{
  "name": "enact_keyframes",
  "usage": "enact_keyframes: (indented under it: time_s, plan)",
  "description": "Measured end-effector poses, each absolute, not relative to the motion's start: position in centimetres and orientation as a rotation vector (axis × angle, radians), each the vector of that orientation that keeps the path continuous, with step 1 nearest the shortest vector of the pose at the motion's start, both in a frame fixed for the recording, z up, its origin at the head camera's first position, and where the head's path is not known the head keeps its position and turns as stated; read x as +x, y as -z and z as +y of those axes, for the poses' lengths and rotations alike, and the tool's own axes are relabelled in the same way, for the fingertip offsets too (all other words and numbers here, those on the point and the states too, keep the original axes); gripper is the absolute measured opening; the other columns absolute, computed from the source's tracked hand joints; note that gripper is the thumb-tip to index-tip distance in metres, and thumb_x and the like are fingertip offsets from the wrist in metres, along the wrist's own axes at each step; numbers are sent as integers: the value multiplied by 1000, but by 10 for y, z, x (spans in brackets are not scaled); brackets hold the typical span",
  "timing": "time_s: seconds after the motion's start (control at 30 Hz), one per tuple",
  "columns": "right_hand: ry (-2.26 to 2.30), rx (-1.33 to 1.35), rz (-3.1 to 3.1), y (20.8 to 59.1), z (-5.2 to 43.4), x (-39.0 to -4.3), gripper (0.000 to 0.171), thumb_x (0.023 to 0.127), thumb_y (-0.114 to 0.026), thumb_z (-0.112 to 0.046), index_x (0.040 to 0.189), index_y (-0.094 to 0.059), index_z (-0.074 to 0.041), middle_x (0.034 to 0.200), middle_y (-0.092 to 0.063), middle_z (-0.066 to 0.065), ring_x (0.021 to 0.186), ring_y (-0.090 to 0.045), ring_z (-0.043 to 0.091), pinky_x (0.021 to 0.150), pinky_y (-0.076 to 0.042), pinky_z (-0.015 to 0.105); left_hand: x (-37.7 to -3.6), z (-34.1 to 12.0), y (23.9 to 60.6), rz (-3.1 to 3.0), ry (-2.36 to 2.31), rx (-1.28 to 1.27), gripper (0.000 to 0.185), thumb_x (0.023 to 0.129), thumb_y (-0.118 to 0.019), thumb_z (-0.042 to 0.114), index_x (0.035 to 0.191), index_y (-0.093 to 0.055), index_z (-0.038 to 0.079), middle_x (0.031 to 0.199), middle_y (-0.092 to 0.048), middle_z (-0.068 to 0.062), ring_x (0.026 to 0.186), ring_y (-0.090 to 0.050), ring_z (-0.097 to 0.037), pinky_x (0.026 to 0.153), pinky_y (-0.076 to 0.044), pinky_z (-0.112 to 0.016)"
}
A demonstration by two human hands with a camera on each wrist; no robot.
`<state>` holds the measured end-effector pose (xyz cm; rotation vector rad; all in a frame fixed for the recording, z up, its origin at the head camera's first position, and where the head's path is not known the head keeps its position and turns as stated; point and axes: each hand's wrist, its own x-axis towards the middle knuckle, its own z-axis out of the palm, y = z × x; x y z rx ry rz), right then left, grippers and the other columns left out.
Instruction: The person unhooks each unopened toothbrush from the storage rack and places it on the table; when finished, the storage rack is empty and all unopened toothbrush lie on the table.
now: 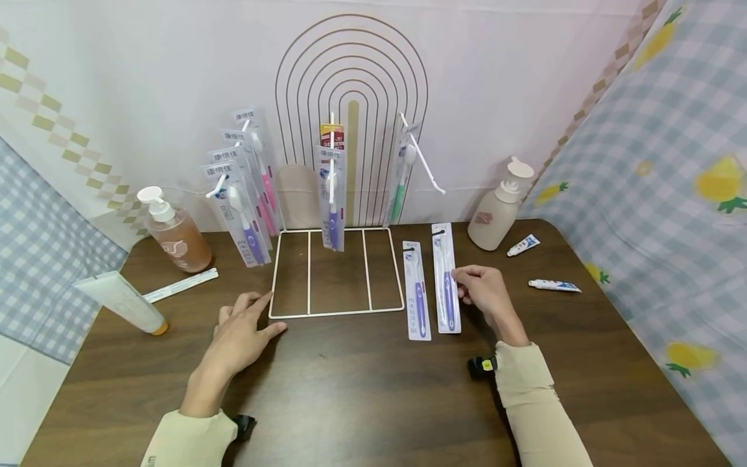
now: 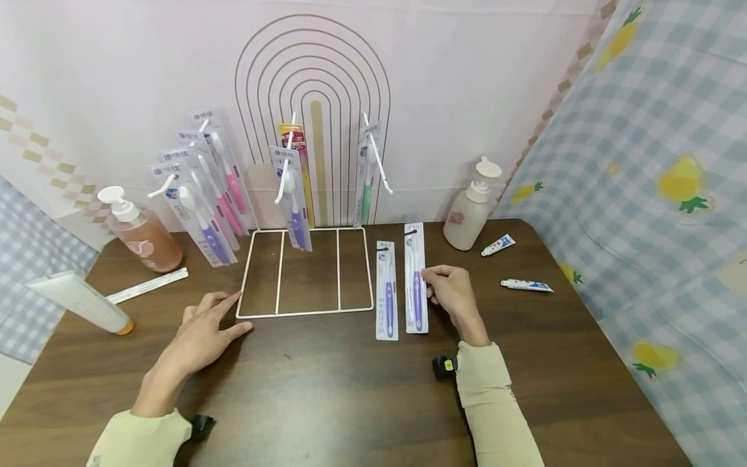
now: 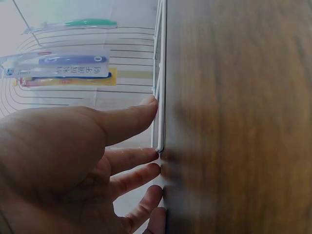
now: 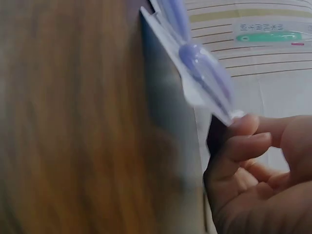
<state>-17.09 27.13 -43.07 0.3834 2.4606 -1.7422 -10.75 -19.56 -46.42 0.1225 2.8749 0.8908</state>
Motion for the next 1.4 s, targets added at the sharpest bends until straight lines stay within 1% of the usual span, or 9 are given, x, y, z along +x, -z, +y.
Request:
enact_keyframes:
  time_s: [0.23, 0.5, 0.73, 0.97, 1.13, 1.4]
  plan:
    - [1633, 433, 2484, 442, 266, -169, 31, 113, -66, -13, 127, -77, 13, 79, -66, -6, 68, -60, 3, 61, -52, 18, -108, -197, 464, 2874, -889, 116, 78, 110, -75, 42, 174, -47, 9, 171, -44, -23, 136, -42, -55, 99, -45, -70]
    - [1511, 490, 2603, 444, 262, -165, 29, 111, -72, -17, 121, -83, 8, 72, -68, -5, 67, -61, 6, 60, -52, 21, -108, -197, 464, 2864, -895, 128, 78, 110, -74, 43, 174, -46, 9, 171, -44, -23, 136, -42, -54, 101, -45, -71]
    - [1438, 469, 2681, 441, 259, -163, 28, 108, -74, -20, 115, -84, 6, 72, -72, -5, 66, -63, 7, 61, -53, 22, -109, -198, 464, 2864, -893, 124, 78, 110, -74, 44, 174, -46, 8, 172, -43, -23, 136, -41, -54, 101, -45, -70]
    - [1368, 525, 2677, 439, 258, -161, 27, 106, -76, -20, 113, -86, 4, 72, -76, -4, 66, -66, 5, 61, -54, 20, -109, -198, 466, 2868, -884, 132, 77, 110, -74, 43, 174, -47, 9, 172, -43, -24, 136, -42, -55, 103, -44, -72]
    - [1382, 512, 2675, 440, 260, -162, 27, 106, -76, -20, 113, -85, 4, 73, -77, -3, 65, -67, 4, 61, -55, 19, -110, -198, 466, 2876, -889, 133, 77, 110, -74, 42, 174, -47, 9, 172, -43, -24, 135, -43, -54, 103, -44, -71]
    - [1385, 509, 2655, 442, 260, -160, 28, 107, -75, -20, 115, -85, 4, 75, -78, 0, 66, -68, 6, 61, -56, 21, -108, -198, 466, 2874, -889, 136, 77, 110, -74, 42, 174, -47, 9, 172, -44, -24, 134, -43, -53, 102, -44, -70]
